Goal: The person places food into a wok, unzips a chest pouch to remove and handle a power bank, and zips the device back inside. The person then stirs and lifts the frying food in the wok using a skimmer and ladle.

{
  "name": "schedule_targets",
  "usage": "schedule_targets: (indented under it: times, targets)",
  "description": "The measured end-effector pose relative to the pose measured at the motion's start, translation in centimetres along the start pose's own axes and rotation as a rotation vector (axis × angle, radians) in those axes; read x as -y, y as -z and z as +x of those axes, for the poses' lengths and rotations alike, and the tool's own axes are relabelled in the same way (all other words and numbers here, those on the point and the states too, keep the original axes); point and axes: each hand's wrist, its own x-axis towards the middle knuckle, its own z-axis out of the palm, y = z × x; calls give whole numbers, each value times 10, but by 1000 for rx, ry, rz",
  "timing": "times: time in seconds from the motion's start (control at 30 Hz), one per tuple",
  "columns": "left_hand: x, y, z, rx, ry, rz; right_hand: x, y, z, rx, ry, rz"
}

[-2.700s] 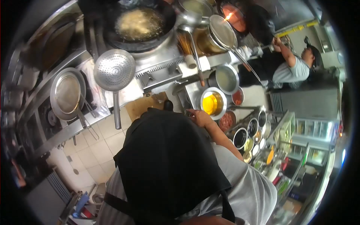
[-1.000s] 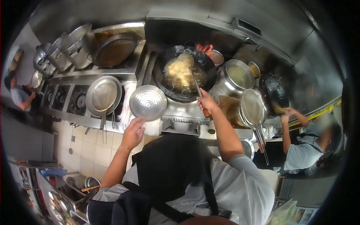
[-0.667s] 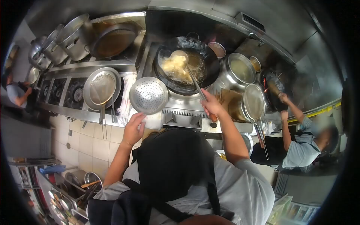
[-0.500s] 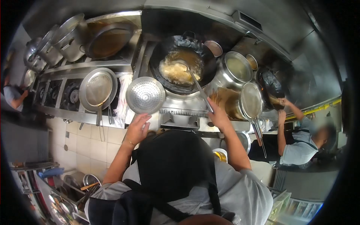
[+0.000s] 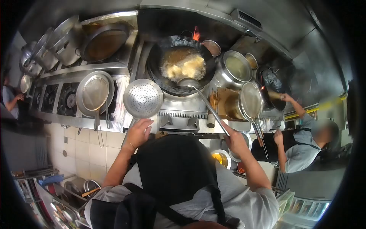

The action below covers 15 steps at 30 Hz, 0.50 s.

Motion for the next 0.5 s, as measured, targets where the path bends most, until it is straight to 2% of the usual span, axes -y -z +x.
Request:
schedule_targets:
  times: [0.13, 0.23, 0.3, 0.33, 0.4, 0.5]
  targets:
    - [-6, 1, 1, -32, 28, -17, -2, -42, 47, -21, 73, 116]
    - [-6, 3, -2, -27, 48, -66, 7, -72, 88, 28, -15, 103]
    - [-8, 5, -4, -15, 17, -34, 0, -92, 112, -150, 59, 206]
    - [-9, 6, -3, -16, -8, -2, 0, -86, 118, -154, 56, 207]
    - [-14, 10, -4, -23, 17, -25, 3, -72, 131, -323, 79, 208]
    - [-12, 9, -10, -36, 52, -66, -8, -37, 163, -365, 11, 293]
